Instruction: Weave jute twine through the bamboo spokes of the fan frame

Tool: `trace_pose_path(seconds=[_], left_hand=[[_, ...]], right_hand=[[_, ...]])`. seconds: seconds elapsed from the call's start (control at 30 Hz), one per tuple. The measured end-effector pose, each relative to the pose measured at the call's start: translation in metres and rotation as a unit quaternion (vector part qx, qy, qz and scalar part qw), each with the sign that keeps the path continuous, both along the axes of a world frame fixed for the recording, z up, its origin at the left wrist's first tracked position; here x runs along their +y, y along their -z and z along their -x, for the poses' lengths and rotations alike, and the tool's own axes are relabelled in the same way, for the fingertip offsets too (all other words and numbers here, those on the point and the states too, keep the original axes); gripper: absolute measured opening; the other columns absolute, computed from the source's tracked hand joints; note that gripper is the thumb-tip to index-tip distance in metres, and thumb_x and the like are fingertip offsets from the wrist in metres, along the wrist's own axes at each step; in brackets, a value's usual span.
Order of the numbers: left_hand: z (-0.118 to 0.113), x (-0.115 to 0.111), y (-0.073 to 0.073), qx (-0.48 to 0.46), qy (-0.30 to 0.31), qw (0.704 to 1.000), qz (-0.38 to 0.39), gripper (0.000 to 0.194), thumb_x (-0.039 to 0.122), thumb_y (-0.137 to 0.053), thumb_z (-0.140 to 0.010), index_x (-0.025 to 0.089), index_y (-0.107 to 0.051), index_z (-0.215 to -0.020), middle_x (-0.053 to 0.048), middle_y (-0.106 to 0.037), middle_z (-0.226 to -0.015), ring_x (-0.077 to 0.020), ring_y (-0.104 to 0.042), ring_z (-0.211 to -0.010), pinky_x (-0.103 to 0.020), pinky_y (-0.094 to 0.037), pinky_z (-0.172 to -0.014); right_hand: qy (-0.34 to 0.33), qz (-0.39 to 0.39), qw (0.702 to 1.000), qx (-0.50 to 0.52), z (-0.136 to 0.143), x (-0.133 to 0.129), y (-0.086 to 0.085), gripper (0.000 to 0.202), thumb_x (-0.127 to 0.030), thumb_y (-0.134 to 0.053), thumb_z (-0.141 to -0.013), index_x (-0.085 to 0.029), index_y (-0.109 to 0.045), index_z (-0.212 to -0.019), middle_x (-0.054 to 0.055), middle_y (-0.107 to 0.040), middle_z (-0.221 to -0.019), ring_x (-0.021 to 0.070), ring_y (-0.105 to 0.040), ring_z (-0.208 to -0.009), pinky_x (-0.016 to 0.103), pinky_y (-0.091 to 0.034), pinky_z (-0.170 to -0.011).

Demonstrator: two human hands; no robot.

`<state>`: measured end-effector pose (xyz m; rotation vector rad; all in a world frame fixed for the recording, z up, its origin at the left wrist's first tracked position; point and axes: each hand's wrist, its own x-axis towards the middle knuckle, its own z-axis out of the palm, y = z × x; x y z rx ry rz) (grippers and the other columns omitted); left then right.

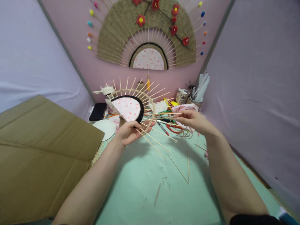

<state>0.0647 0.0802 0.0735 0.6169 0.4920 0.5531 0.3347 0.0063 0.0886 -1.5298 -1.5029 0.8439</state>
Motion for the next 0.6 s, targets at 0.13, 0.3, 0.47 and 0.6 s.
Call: trace_pose_path(seconds=[0.13,0.3,0.47,0.6], left_hand=[[0.002,0.004,0.0,0.013,-0.006,1.0,-0.005,0.059,-0.003,-0.04,-0.064,-0.004,-0.053,-0.122,-0.019,-0.07,-0.105,-0.0207,-0.066,-0.1,-0.025,-0.053,-0.083],[0.0,0.003,0.005,0.006,0.028,0.999,-0.015,0.055,-0.004,-0.04,-0.064,0.001,-0.061,-0.114,-0.016,-0.07,-0.108,-0.019,-0.066,-0.099,-0.024,-0.053,-0.081],[0.002,0.001,0.008,-0.008,0.061,0.997,-0.053,0.043,-0.003,-0.042,-0.065,0.0,-0.067,-0.1,-0.016,-0.066,-0.117,-0.0205,-0.065,-0.102,-0.024,-0.053,-0.082],[0.004,0.003,0.009,-0.019,0.076,0.994,-0.079,0.042,-0.002,-0.043,-0.067,0.0,-0.068,-0.1,-0.017,-0.067,-0.114,-0.021,-0.065,-0.102,-0.024,-0.052,-0.082]], right_hand=[[-0.014,0.027,0.998,-0.056,-0.01,-0.014,-0.014,0.037,-0.053,-0.069,-0.069,-0.016,-0.065,-0.075,0.002,-0.059,-0.068,0.0112,-0.047,-0.058,0.025,-0.034,-0.053],[-0.003,-0.038,0.999,-0.023,-0.011,-0.017,-0.016,0.031,-0.048,-0.067,-0.074,-0.017,-0.063,-0.076,-0.001,-0.053,-0.064,0.0098,-0.042,-0.056,0.024,-0.03,-0.051],[0.052,-0.093,0.994,0.001,-0.007,-0.011,-0.012,0.028,-0.044,-0.066,-0.076,-0.016,-0.065,-0.076,-0.001,-0.053,-0.065,0.0097,-0.042,-0.057,0.024,-0.032,-0.053],[0.038,-0.064,0.997,-0.001,-0.011,-0.009,-0.008,0.03,-0.046,-0.066,-0.075,-0.016,-0.064,-0.076,-0.001,-0.053,-0.064,0.0089,-0.041,-0.054,0.024,-0.031,-0.052]])
